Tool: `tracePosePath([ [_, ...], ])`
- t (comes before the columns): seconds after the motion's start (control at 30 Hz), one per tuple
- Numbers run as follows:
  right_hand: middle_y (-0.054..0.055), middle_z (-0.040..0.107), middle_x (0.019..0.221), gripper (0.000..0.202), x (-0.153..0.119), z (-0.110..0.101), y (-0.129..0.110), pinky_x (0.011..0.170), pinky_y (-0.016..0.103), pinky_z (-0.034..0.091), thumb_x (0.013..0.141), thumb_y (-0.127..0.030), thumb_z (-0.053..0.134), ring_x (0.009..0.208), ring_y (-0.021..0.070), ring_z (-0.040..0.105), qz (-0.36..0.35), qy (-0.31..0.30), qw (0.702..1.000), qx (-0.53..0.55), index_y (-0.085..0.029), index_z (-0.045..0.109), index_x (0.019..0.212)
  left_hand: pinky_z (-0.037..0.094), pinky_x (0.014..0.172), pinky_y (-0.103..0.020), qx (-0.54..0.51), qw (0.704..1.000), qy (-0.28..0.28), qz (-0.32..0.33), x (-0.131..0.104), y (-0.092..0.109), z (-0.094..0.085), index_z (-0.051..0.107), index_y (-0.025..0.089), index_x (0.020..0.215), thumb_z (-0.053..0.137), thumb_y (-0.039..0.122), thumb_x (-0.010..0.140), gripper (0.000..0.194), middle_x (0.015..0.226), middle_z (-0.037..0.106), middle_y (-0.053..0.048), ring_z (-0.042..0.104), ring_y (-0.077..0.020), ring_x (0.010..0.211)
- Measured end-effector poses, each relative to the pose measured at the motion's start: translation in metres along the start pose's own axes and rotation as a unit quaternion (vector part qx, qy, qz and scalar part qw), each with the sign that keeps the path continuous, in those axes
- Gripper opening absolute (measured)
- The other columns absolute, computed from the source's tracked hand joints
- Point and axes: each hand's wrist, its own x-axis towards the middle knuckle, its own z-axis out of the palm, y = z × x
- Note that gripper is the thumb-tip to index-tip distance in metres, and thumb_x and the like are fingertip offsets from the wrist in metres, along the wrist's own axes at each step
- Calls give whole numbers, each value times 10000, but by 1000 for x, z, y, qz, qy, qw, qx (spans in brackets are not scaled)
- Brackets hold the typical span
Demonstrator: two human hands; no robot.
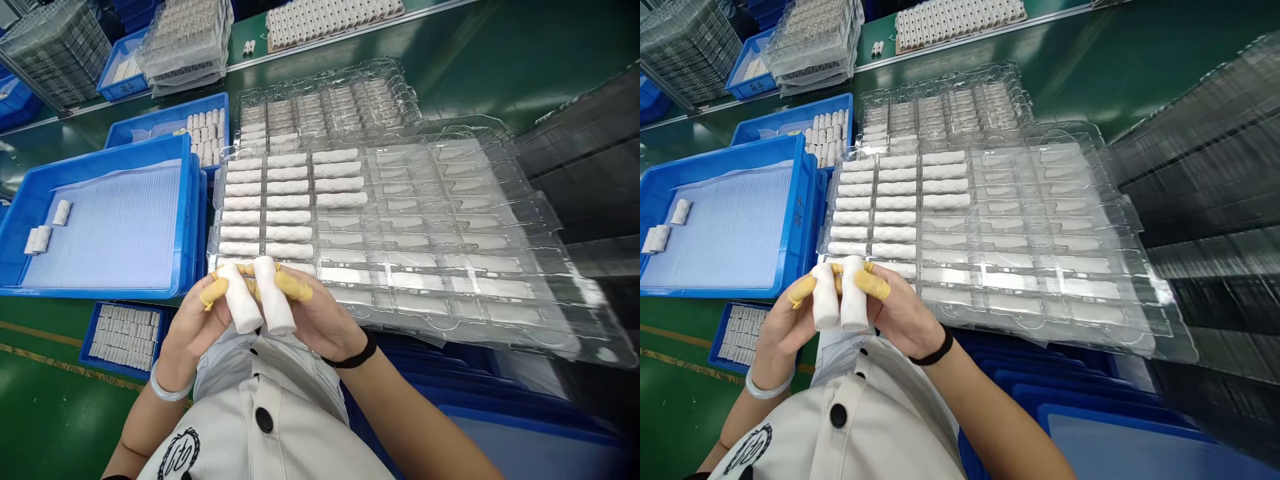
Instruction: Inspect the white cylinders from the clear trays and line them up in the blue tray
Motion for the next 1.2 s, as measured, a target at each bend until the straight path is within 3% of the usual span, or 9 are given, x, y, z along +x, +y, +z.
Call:
tracePosePath([
  [0.07, -8, 622, 668, 335, 4, -2, 3, 462, 168, 466, 816, -486, 730, 524, 72, 514, 20, 0, 995, 97, -159, 709, 886, 573, 662, -178, -101, 991, 52, -66, 5, 1, 5, 690, 117, 900, 656, 253, 881, 141, 820, 712, -46, 666, -100, 691],
  [0.2, 11, 664, 744, 244, 9, -8, 9, 478, 118, 498, 940, -353, 612, 545, 49, 544, 45, 52, 974, 214, -145, 701, 849, 554, 577, -124, -174, 972, 108, -113, 11, 2, 12, 666, 99, 882, 353, 217, 1026, 365, 774, 676, -71, 626, -71, 611],
  [0.57, 25, 676, 759, 358, 10, -9, 9, 494, 72, 506, 1011, -373, 490, 559, 33, 590, 67, 60, 965, 248, -112, 697, 880, 562, 607, -134, -179, 969, 127, -117, 11, 2, 16, 655, 101, 907, 287, 237, 1047, 416, 820, 679, -86, 632, -71, 635],
  [0.8, 13, 656, 740, 344, 11, -8, 10, 502, 96, 512, 1012, -361, 490, 562, 38, 580, 68, 76, 965, 243, -112, 693, 891, 536, 556, -189, -177, 977, 81, -89, 11, -2, 15, 666, 106, 986, 329, 288, 1045, 388, 753, 650, -48, 612, -94, 618],
  [1.07, 2, 634, 752, 305, 12, -7, 12, 505, 121, 496, 997, -364, 501, 572, 52, 554, 60, 66, 970, 225, -127, 684, 938, 546, 658, -206, -125, 986, 90, -66, 12, -1, 15, 686, 119, 1007, 367, 289, 1034, 362, 798, 673, -54, 620, -101, 679],
  [1.2, 20, 661, 826, 300, 11, -5, 12, 531, 167, 508, 968, -397, 538, 602, 70, 552, 31, 38, 981, 186, -155, 662, 840, 563, 736, -265, -83, 993, 73, -45, 12, -3, 11, 682, 144, 1088, 402, 281, 1019, 319, 931, 711, -78, 665, -143, 793],
])
